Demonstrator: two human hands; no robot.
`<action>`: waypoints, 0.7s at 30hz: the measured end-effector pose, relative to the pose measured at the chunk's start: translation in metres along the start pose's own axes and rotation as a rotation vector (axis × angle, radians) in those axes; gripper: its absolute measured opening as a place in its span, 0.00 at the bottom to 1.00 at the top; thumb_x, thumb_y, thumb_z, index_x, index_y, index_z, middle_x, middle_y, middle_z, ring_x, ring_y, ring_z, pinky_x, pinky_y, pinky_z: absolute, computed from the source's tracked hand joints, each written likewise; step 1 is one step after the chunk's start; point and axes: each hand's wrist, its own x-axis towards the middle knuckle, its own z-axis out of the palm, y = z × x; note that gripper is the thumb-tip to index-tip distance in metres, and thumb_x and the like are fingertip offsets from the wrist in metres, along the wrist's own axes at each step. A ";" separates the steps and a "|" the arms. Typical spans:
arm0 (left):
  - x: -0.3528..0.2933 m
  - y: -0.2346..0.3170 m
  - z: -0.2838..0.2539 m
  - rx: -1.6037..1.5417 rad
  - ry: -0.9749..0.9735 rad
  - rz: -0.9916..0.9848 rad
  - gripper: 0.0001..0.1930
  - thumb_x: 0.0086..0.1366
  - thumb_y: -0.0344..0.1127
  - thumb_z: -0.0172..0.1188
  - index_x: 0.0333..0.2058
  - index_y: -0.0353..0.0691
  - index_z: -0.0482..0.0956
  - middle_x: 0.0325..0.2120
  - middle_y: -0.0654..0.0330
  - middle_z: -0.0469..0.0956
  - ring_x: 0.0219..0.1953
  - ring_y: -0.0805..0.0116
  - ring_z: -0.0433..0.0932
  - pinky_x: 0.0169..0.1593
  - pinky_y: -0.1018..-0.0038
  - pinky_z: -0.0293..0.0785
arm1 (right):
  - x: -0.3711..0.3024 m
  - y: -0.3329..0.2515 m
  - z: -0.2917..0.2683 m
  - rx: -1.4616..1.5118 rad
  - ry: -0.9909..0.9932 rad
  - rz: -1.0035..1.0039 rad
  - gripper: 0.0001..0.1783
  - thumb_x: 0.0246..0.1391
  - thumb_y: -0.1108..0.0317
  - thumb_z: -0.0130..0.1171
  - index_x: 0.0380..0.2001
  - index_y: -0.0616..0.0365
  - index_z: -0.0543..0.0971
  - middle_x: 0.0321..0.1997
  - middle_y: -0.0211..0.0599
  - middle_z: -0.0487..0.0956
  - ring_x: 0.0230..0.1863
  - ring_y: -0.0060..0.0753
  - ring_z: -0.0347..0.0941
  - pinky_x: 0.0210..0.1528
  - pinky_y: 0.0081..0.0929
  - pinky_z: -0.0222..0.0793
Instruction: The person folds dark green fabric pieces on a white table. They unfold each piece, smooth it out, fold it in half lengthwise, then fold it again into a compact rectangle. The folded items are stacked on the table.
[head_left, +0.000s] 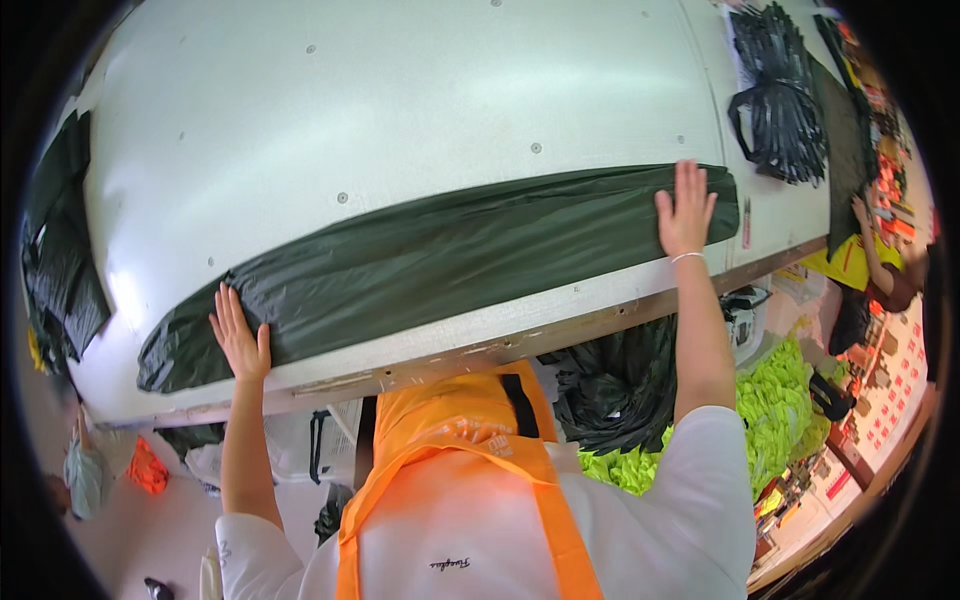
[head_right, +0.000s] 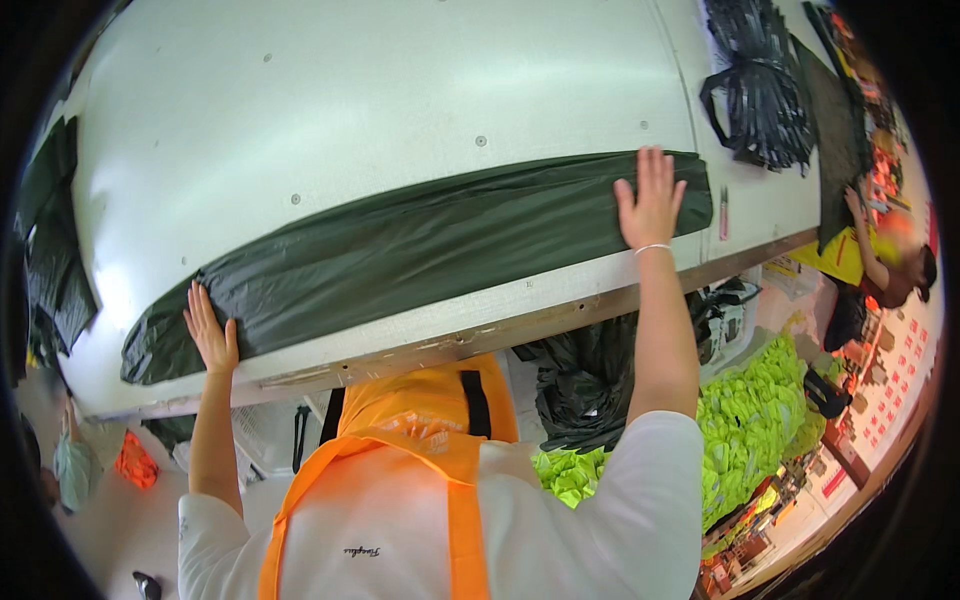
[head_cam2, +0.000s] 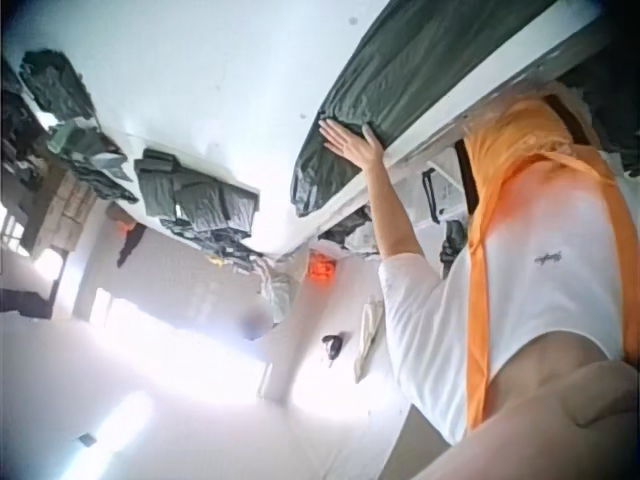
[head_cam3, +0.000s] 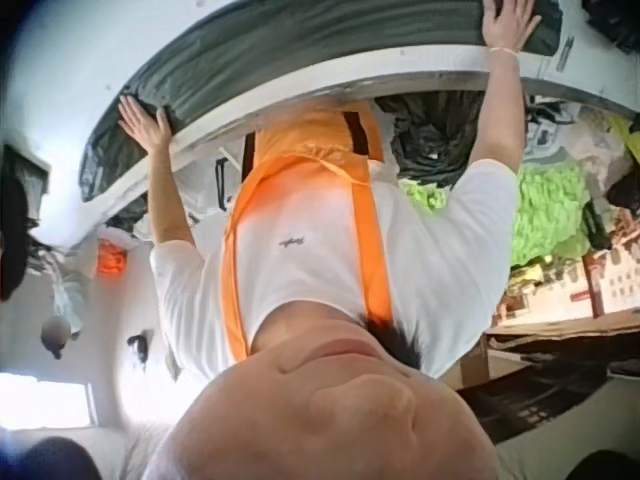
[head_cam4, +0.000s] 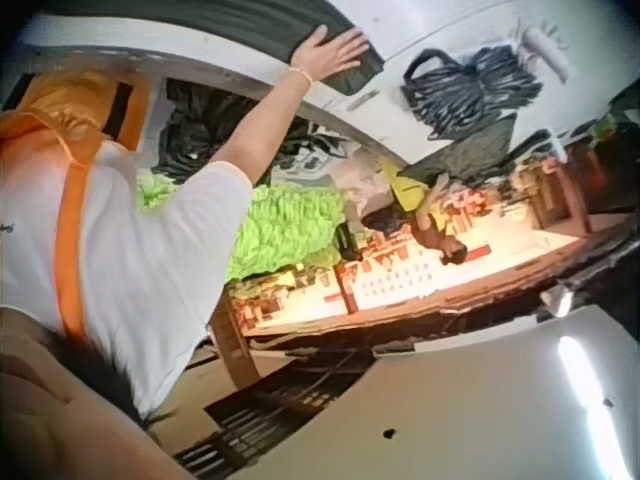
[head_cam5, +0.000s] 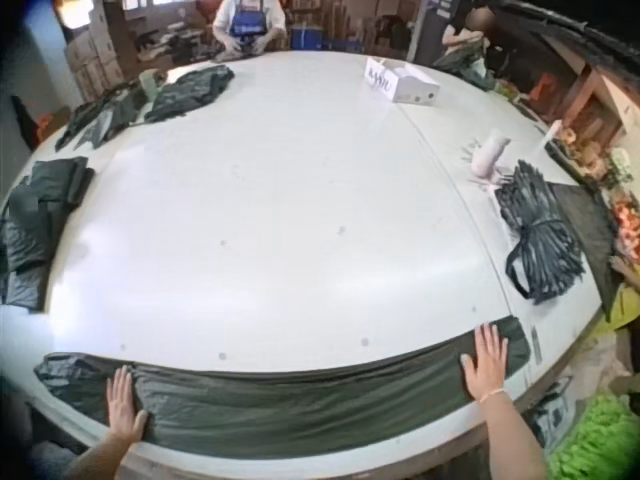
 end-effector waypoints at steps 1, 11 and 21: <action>0.008 0.002 0.000 0.009 -0.002 0.000 0.37 0.61 0.49 0.46 0.64 0.36 0.49 0.66 0.50 0.47 0.68 0.52 0.44 0.66 0.53 0.35 | 0.005 0.008 0.002 -0.030 0.018 0.039 0.36 0.57 0.49 0.47 0.66 0.46 0.52 0.71 0.38 0.50 0.71 0.41 0.42 0.68 0.53 0.34; 0.064 0.174 0.002 0.052 -0.041 0.044 0.37 0.56 0.35 0.59 0.63 0.46 0.54 0.65 0.58 0.50 0.68 0.58 0.45 0.66 0.53 0.38 | -0.109 -0.020 -0.005 0.996 0.248 0.971 0.30 0.55 0.67 0.57 0.56 0.70 0.61 0.54 0.44 0.67 0.55 0.35 0.62 0.59 0.32 0.56; 0.121 0.246 0.022 -0.227 0.046 0.184 0.35 0.61 0.58 0.49 0.64 0.51 0.55 0.66 0.59 0.48 0.68 0.58 0.44 0.66 0.51 0.38 | 0.001 0.076 0.063 1.734 0.224 1.109 0.10 0.47 0.66 0.63 0.32 0.58 0.77 0.26 0.32 0.77 0.20 0.23 0.68 0.21 0.22 0.64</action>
